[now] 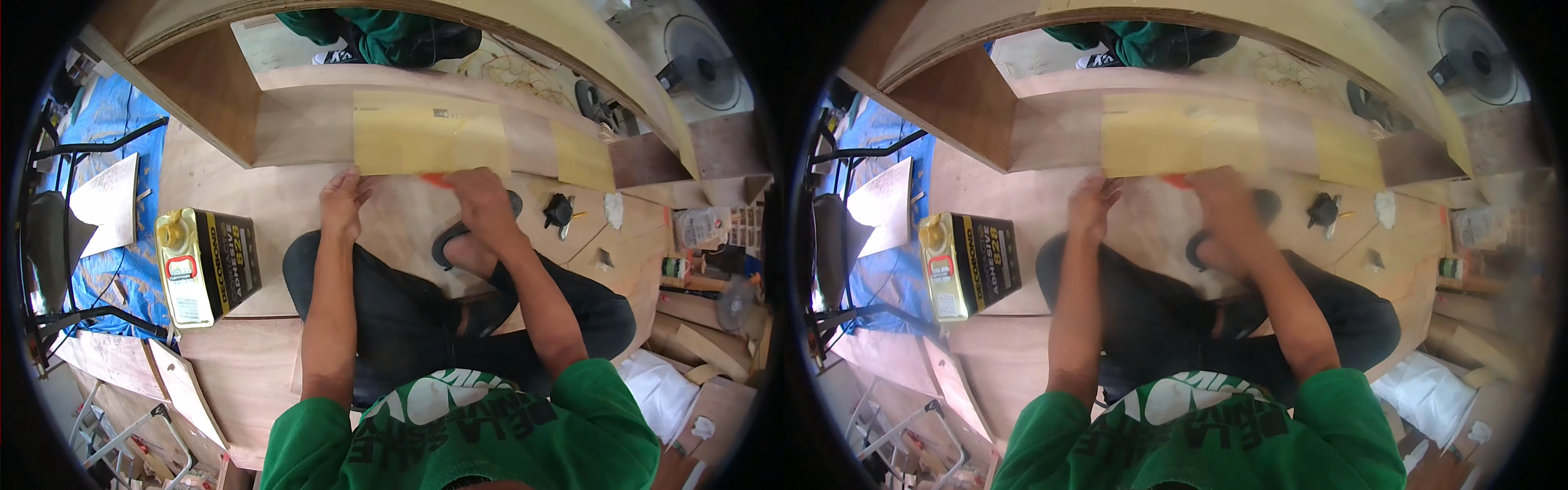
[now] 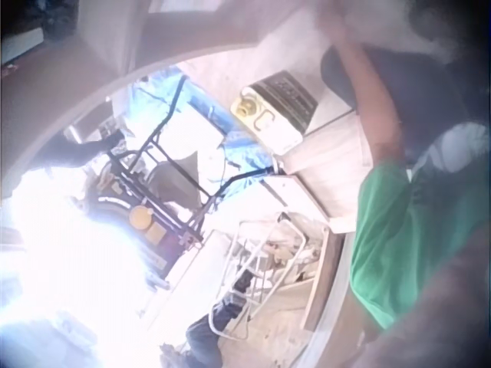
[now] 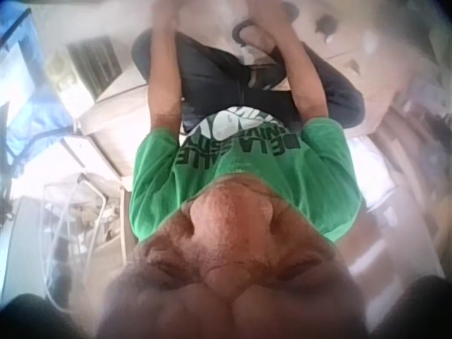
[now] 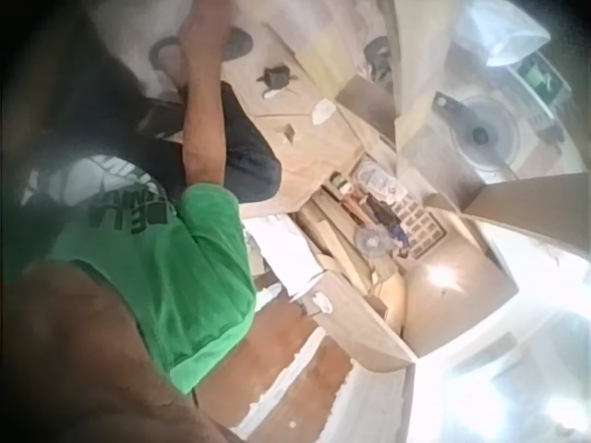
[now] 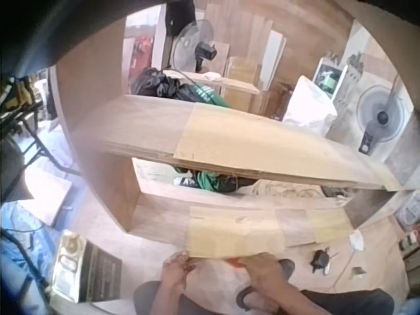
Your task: The person sits on the floor and applies a liquid wood finish to a wooden frame using a red cloth. They repeatedly pour the finish from a metal can onto the cloth and rub it into the wood, covering various sections of the frame.
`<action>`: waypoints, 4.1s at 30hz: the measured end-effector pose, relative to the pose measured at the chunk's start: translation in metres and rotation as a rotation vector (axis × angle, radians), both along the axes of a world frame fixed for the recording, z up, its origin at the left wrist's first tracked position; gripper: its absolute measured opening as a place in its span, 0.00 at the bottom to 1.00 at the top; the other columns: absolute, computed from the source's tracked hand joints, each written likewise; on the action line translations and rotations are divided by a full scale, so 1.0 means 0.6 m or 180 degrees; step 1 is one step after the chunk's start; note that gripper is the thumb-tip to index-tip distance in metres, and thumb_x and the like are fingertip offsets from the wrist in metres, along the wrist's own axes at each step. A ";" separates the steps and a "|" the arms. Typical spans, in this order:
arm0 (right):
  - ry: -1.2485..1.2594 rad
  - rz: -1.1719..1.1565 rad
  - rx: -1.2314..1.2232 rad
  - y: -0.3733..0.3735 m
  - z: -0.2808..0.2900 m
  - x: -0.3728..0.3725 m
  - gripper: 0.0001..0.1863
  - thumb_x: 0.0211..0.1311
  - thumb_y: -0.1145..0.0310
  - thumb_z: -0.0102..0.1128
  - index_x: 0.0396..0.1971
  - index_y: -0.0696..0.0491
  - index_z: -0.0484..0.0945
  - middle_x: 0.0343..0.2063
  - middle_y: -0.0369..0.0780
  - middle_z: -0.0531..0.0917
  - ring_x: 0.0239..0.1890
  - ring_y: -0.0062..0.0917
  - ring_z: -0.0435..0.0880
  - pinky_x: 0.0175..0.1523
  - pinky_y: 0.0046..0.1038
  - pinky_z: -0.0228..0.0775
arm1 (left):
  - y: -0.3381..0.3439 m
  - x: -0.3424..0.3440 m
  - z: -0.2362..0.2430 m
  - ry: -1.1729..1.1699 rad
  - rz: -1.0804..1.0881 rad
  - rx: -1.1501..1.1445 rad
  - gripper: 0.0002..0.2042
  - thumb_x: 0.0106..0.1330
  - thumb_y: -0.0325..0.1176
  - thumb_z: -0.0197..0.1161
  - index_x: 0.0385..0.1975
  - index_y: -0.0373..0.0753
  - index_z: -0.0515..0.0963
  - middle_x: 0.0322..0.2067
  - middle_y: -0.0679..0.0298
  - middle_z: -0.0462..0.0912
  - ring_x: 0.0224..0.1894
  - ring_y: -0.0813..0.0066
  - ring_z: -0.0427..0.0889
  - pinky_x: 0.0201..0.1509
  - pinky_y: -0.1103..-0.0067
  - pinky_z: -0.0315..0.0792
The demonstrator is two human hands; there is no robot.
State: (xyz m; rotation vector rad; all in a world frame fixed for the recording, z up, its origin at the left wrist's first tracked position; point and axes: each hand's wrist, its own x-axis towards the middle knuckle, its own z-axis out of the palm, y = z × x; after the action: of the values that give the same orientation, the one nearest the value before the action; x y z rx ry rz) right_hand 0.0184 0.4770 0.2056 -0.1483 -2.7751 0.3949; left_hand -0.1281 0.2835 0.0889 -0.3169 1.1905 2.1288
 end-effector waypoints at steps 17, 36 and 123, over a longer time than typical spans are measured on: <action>0.0475 -0.0549 0.0302 0.108 -0.035 -0.088 0.11 0.61 0.73 0.53 0.38 0.52 0.85 0.36 0.44 0.86 0.39 0.42 0.82 0.46 0.41 0.72 | 0.016 0.027 0.041 0.0227 -0.0961 -0.0262 0.20 0.74 0.38 0.61 0.59 0.33 0.75 0.52 0.56 0.84 0.53 0.67 0.83 0.54 0.75 0.76; -0.0254 -0.0099 -0.0102 -0.017 -0.034 0.010 0.13 0.60 0.77 0.59 0.45 0.54 0.84 0.40 0.44 0.86 0.41 0.44 0.80 0.49 0.40 0.71 | 0.050 0.022 0.013 0.0132 -0.0891 0.0102 0.14 0.75 0.35 0.60 0.52 0.31 0.80 0.47 0.53 0.86 0.49 0.64 0.86 0.53 0.73 0.79; 0.0470 0.0000 -0.0403 -0.062 -0.068 0.045 0.21 0.56 0.84 0.62 0.51 0.55 0.83 0.48 0.46 0.82 0.52 0.45 0.81 0.58 0.37 0.74 | 0.024 0.062 0.053 -0.0354 -0.0991 0.0249 0.25 0.82 0.47 0.40 0.65 0.33 0.67 0.58 0.53 0.77 0.57 0.58 0.78 0.60 0.64 0.72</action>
State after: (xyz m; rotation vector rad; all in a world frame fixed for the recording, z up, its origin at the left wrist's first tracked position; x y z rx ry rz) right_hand 0.0454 0.4397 0.1646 -0.1430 -2.6056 0.5587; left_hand -0.0911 0.2978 0.1204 -0.1973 1.0176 1.8569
